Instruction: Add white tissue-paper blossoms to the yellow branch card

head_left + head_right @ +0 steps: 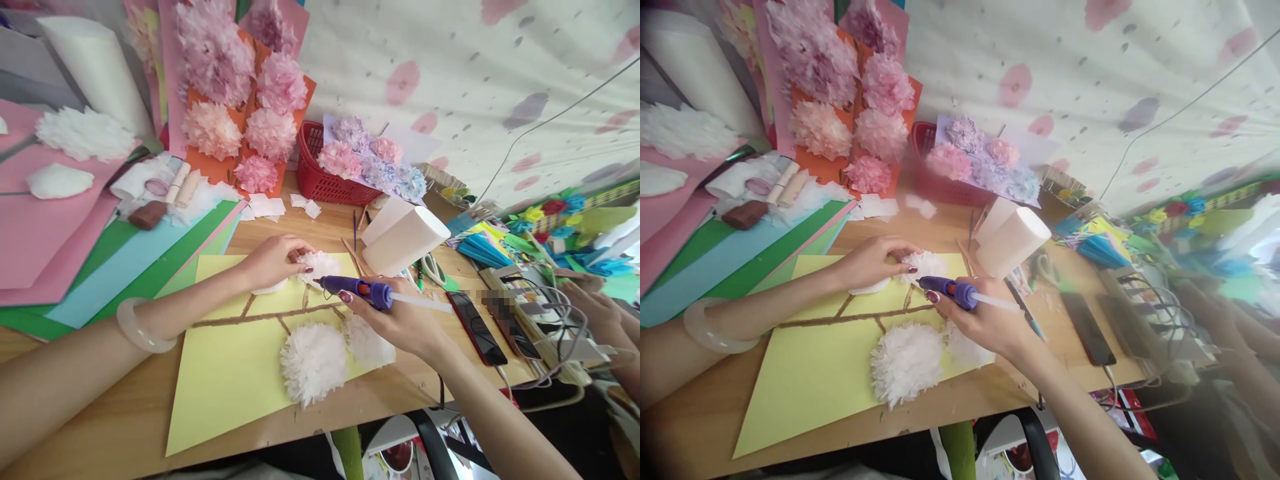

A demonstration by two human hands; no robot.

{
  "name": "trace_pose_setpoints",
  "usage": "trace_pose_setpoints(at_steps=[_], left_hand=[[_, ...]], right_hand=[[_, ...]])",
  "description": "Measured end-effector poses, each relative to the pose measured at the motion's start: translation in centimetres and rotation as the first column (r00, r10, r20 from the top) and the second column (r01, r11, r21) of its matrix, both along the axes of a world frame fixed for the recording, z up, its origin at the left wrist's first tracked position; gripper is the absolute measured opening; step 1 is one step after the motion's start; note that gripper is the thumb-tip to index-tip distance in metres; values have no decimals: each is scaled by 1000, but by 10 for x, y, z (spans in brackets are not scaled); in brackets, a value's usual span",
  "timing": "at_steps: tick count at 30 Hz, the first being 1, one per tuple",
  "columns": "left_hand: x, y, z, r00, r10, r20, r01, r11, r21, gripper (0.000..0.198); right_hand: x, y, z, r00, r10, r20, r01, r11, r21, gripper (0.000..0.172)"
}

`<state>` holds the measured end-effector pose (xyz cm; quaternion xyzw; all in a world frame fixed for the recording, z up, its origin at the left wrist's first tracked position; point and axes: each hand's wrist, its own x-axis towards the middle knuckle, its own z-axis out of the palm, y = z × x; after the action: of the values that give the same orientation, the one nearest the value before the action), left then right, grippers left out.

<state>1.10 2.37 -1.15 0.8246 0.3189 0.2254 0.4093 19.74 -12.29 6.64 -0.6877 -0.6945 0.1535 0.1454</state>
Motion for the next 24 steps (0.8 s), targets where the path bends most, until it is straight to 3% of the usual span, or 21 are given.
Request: trace_pose_setpoints(at_steps=[4,10,14,24], left_hand=[[-3,0,0,999,-47,14,46,998,40,33],[-7,-5,4,991,-116,-71,129,965,228,65],[-8,-5,2,988,-134,-73,148,957,248,51],[-8,2,-3,991,-115,64,109,990,90,33]], right_hand=[[1,-1,-2,997,-53,-54,50,997,-65,52],[5,-9,-4,994,-43,-99,38,998,-48,50],[9,-12,-7,994,-48,-103,45,999,-31,49],[-1,-5,-8,993,-63,-101,61,998,-27,51]])
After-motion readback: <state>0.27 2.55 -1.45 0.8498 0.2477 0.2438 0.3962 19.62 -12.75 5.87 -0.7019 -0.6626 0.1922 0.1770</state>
